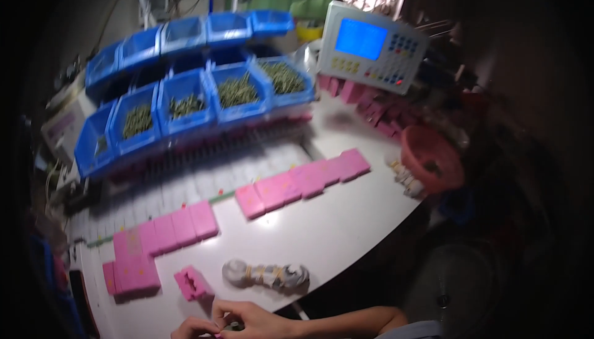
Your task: The person assembles small rubber bands into pink plastic molds at a workbench. They repeatedly pick up rubber bands, place them into the molds, press the molds together, and then remove the formed items, placing them into blue bins.
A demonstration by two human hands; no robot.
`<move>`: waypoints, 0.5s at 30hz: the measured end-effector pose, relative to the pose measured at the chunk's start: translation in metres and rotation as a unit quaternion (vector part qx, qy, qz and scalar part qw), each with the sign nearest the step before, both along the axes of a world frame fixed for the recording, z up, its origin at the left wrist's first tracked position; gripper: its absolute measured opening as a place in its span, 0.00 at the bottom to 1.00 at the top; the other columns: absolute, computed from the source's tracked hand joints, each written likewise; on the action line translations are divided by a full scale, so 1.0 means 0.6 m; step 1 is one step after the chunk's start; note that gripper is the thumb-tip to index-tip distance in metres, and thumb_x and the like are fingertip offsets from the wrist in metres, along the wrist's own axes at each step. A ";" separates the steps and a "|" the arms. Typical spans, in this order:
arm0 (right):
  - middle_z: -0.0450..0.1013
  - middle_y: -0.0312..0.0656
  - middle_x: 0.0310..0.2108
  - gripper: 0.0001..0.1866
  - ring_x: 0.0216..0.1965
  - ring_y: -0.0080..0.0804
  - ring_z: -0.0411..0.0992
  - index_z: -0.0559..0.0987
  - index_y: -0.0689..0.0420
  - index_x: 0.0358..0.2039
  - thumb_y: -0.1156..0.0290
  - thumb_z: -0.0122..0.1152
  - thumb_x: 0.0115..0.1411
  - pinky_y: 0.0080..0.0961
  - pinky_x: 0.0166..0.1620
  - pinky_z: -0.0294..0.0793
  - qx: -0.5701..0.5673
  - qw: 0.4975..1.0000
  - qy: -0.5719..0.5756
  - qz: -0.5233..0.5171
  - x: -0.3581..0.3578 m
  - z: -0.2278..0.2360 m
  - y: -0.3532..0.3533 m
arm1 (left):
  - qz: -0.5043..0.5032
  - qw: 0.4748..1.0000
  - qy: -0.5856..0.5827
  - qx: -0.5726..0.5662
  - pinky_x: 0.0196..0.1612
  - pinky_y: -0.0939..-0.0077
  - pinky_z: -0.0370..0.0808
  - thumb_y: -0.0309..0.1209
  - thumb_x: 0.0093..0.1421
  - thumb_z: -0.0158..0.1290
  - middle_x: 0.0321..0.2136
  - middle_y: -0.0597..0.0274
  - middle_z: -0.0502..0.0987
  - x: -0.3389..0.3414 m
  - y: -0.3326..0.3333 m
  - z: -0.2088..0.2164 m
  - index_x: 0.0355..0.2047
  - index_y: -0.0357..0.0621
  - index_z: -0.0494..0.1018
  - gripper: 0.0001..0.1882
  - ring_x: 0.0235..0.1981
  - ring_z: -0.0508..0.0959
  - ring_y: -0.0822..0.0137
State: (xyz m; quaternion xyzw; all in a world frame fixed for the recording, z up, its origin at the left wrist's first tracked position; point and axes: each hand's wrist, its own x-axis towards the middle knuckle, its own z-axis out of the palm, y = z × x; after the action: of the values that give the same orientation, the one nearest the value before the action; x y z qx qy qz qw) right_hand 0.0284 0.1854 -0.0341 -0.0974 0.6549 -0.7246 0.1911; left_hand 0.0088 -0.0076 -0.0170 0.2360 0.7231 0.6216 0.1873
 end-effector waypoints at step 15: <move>0.71 0.35 0.19 0.10 0.20 0.17 0.68 0.70 0.59 0.33 0.69 0.62 0.57 0.15 0.20 0.64 -0.022 1.000 -0.011 -0.005 -0.006 0.014 0.027 | -0.080 0.981 0.130 -0.117 0.25 0.76 0.72 0.21 0.52 0.56 0.21 0.59 0.73 -0.027 0.034 0.035 0.33 0.37 0.71 0.08 0.21 0.75 0.70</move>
State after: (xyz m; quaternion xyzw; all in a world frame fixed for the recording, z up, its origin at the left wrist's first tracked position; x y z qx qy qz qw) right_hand 0.0250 0.2017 -0.0259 -0.0902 0.6374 -0.7408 0.1920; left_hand -0.0076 0.0127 0.0039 0.3485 0.7877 0.4799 0.1668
